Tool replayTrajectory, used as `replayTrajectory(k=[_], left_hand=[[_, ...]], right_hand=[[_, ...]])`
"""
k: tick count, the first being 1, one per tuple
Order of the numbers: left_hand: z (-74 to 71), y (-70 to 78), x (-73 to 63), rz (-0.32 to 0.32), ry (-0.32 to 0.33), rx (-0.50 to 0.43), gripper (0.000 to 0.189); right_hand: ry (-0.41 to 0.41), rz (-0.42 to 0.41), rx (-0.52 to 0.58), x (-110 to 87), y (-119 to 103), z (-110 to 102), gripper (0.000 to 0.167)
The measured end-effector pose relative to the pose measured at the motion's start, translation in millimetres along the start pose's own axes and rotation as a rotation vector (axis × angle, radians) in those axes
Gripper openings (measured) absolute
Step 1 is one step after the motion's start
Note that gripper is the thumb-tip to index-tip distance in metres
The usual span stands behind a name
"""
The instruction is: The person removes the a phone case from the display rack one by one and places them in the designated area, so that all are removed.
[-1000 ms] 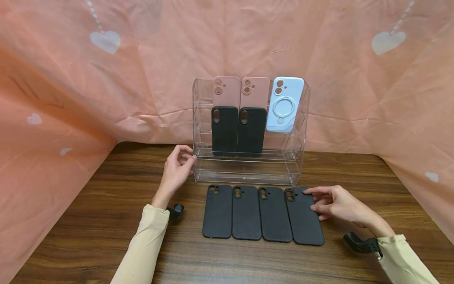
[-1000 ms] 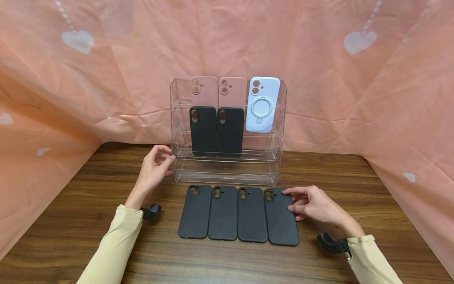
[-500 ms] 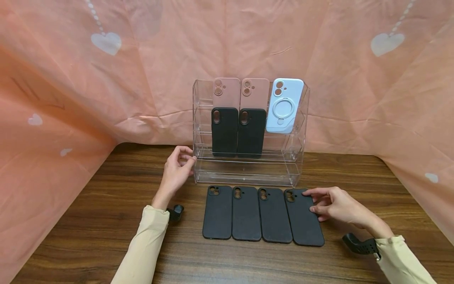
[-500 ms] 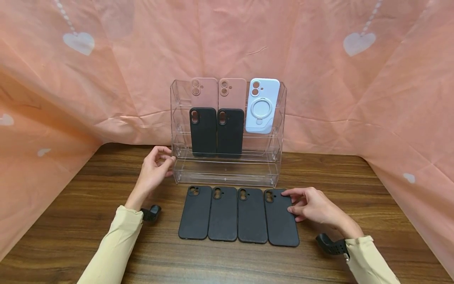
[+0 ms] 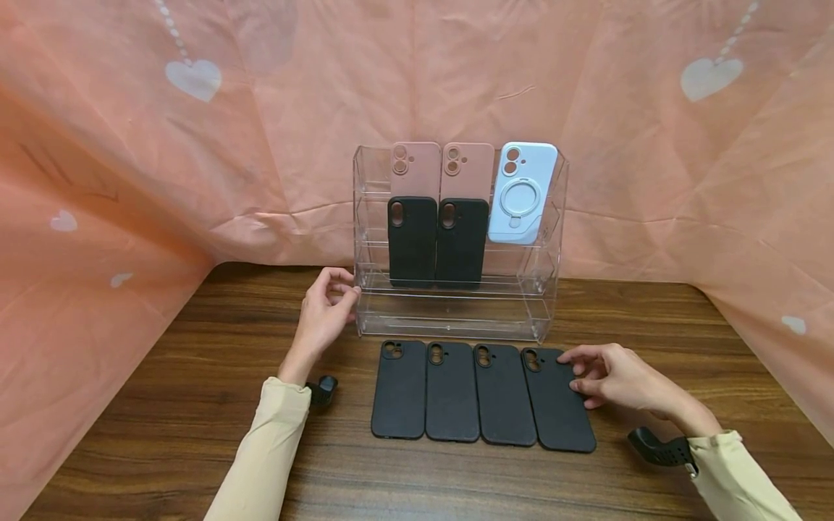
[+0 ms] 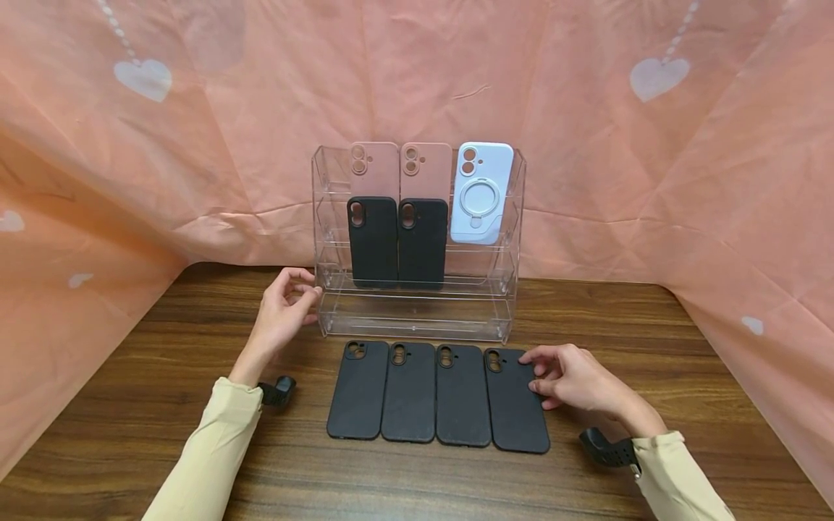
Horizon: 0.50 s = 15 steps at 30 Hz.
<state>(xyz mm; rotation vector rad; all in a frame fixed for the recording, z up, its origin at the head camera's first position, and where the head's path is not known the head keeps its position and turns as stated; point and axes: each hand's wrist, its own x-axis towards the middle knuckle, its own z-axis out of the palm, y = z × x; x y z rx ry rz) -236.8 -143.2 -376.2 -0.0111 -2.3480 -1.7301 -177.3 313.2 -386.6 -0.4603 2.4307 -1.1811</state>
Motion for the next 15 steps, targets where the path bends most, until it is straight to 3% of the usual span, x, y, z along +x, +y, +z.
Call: replayTrajectory(k=[9, 15], left_hand=[[0.1, -0.5, -0.1, -0.007, -0.011, 0.002, 0.025], [-0.6, -0.8, 0.3, 0.002, -0.01, -0.001, 0.023]], right_hand=[[0.033, 0.046, -0.009, -2.5, -6, -5, 0.035], [0.112, 0.012, -0.057, -1.9, -14, -13, 0.03]])
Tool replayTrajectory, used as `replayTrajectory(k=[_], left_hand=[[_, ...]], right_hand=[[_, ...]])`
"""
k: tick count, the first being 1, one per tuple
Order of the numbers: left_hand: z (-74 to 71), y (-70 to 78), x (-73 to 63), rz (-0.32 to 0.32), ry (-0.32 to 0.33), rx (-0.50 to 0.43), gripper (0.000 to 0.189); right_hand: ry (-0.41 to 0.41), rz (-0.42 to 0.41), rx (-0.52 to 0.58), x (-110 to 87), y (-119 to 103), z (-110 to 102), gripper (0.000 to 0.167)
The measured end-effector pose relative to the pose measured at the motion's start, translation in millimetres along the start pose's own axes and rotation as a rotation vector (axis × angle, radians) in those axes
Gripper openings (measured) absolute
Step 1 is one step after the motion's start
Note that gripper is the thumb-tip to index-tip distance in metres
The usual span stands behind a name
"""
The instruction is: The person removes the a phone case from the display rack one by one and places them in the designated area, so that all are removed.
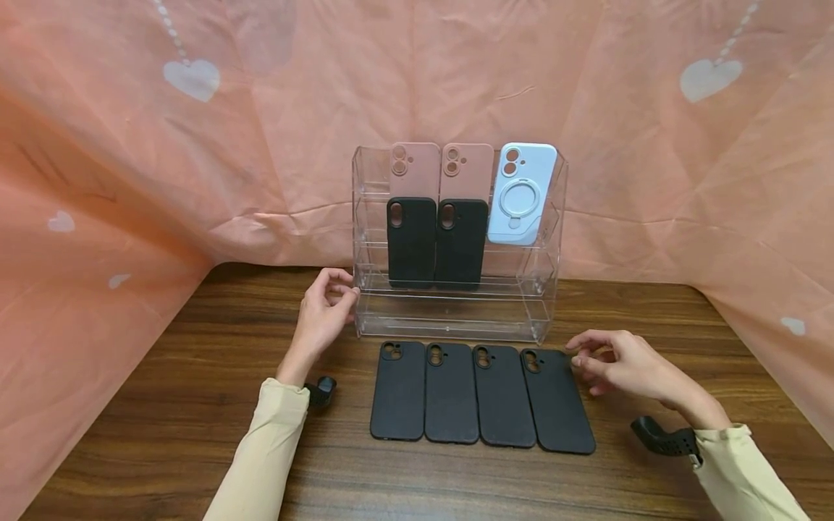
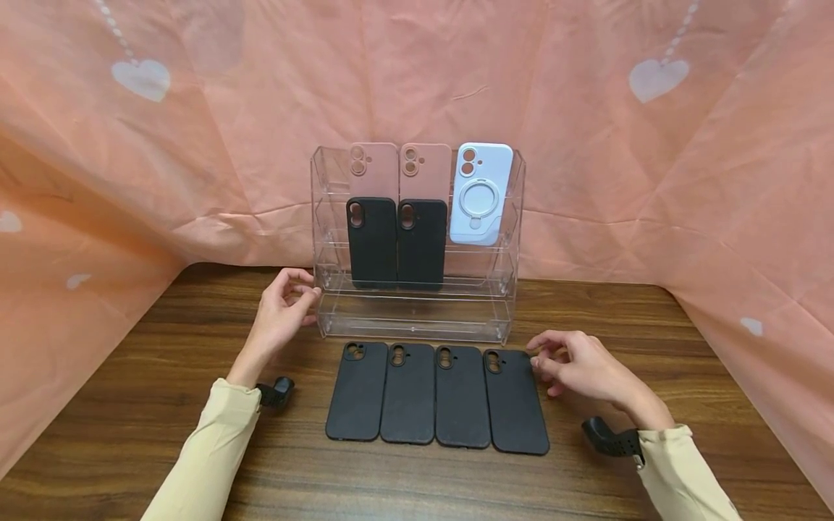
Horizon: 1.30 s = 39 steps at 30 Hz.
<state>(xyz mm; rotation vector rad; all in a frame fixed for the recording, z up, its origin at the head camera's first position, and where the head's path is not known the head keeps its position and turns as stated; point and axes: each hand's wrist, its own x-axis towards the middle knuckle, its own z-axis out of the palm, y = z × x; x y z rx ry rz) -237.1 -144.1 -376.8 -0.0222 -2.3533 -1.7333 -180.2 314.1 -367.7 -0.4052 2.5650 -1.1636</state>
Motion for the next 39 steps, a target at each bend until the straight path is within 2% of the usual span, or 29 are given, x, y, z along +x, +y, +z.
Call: replayTrajectory(k=[5, 11, 17, 25, 30, 39], left_hand=[[-0.4, 0.5, 0.3, -0.004, 0.0, 0.003, 0.022], [-0.9, 1.6, 0.3, -0.014, 0.004, 0.007, 0.023], [-1.2, 1.0, 0.4, -0.009, 0.005, 0.01, 0.023], [-0.7, 0.0, 2.6, -0.002, 0.006, 0.007, 0.021], [-0.9, 0.6, 3.6, -0.006, 0.008, 0.01, 0.022], [-0.4, 1.5, 3.9, -0.018, 0.015, 0.018, 0.021]], right_hand=[[0.083, -0.039, -0.048, 0.5, -7, -7, 0.027], [0.161, -0.13, -0.078, 3.8, -18, -8, 0.024], [0.299, -0.237, -0.093, 9.8, -35, -7, 0.024], [0.444, -0.354, 0.002, 21.6, -51, -5, 0.032], [0.501, -0.423, 0.092, 30.9, -60, -1, 0.037], [0.577, -0.47, 0.154, 52.0, -78, 2, 0.043]])
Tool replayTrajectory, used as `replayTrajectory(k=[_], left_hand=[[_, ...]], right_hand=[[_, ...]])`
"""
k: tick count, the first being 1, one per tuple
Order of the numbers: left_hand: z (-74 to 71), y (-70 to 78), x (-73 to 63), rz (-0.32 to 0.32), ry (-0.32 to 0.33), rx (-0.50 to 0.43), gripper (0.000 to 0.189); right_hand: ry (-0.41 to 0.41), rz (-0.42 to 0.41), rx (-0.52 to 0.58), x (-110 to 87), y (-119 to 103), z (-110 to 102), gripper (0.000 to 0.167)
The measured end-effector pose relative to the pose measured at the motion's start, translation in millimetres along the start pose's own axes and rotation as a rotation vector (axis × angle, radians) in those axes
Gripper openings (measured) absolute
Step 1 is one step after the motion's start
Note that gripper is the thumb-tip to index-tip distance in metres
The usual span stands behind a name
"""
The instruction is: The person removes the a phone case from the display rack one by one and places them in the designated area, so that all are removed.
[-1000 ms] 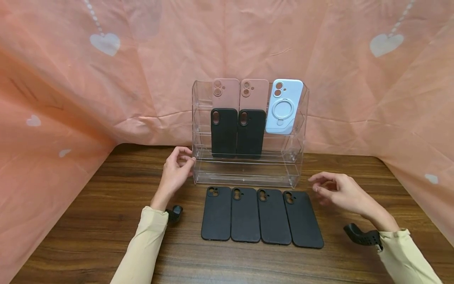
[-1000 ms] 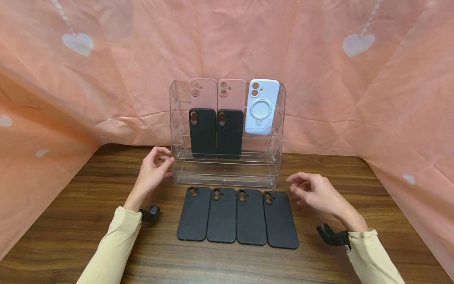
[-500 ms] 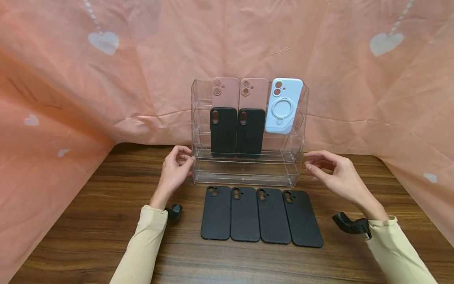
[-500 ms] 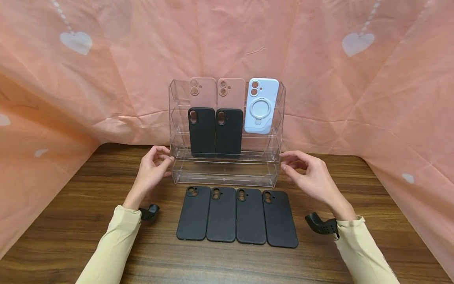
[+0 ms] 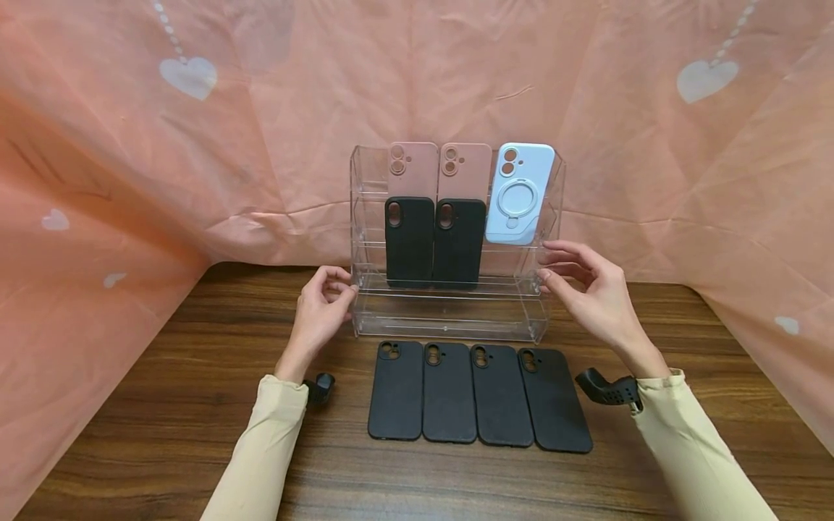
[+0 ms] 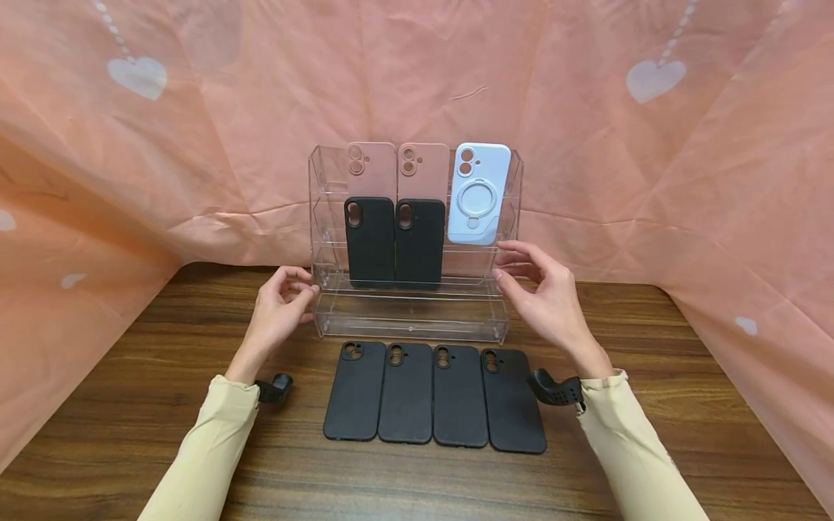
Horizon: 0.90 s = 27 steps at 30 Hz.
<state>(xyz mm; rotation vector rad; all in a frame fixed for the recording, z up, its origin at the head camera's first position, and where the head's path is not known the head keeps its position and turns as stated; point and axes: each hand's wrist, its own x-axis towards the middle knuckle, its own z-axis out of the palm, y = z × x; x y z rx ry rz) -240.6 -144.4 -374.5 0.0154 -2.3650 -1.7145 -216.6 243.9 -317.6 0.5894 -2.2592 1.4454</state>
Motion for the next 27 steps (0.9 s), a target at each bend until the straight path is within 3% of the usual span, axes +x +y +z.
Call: replayTrajectory(k=[15, 27], left_hand=[[0.1, 1.8, -1.0, 0.006, 0.004, 0.005, 0.019], [0.4, 1.6, -0.4, 0.003, 0.001, -0.001, 0.019]], right_hand=[[0.038, -0.03, 0.036, 30.1, 0, 30, 0.051], [-0.002, 0.031, 0.056, 46.4, 1, 45, 0.053]])
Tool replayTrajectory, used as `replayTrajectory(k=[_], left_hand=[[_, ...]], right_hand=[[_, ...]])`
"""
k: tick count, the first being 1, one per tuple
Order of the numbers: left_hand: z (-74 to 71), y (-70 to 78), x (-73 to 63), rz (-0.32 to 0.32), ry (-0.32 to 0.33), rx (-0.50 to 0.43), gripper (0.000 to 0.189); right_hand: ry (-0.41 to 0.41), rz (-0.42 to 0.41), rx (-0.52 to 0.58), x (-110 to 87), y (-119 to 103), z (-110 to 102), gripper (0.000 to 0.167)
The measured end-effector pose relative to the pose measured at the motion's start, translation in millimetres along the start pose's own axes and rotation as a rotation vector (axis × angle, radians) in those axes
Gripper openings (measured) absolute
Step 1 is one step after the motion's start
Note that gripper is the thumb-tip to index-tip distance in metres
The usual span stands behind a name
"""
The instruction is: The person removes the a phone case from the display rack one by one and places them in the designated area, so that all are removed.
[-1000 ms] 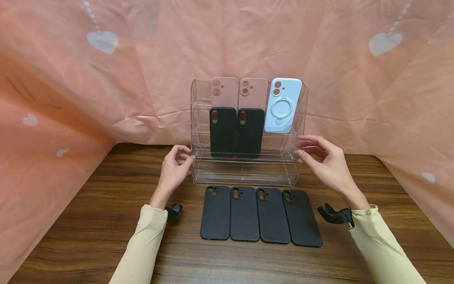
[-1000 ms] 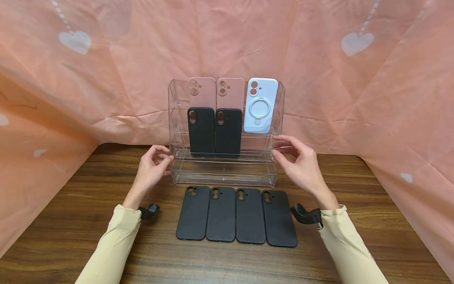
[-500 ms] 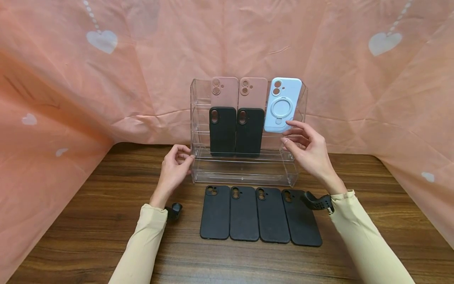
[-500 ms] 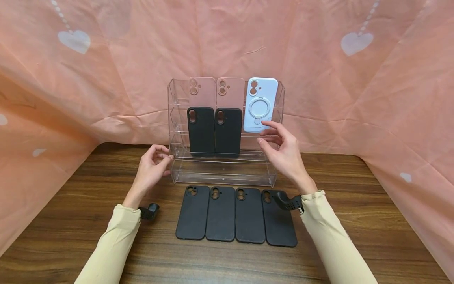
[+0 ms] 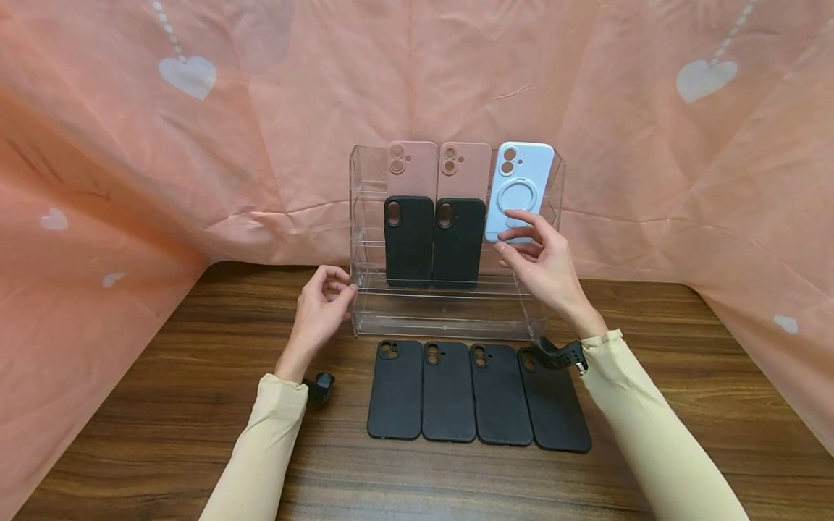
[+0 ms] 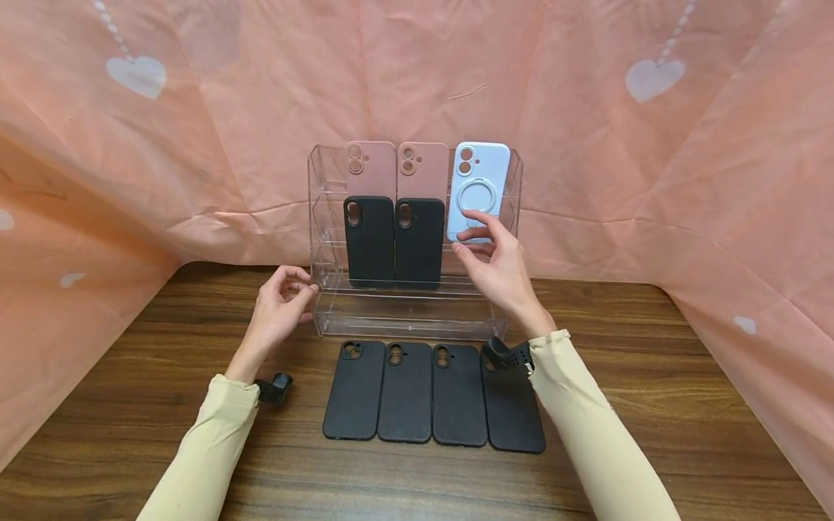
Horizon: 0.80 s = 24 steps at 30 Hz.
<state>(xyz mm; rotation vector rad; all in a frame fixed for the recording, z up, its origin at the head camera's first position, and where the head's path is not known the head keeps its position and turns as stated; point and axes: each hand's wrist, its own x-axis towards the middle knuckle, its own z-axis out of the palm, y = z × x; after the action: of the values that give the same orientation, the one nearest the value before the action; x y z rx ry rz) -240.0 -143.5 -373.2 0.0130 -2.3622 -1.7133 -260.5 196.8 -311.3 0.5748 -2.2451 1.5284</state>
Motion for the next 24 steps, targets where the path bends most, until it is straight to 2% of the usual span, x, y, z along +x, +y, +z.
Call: replayTrajectory(k=[11, 24], left_hand=[[0.3, -1.3, 0.3, 0.001, -0.006, -0.015, 0.019], [0.6, -3.1, 1.6, 0.002, -0.006, -0.01, 0.017]], right_hand=[[-0.052, 0.074, 0.01, 10.6, 3, 9, 0.056], [-0.055, 0.082, -0.088, 21.3, 2, 14, 0.06]])
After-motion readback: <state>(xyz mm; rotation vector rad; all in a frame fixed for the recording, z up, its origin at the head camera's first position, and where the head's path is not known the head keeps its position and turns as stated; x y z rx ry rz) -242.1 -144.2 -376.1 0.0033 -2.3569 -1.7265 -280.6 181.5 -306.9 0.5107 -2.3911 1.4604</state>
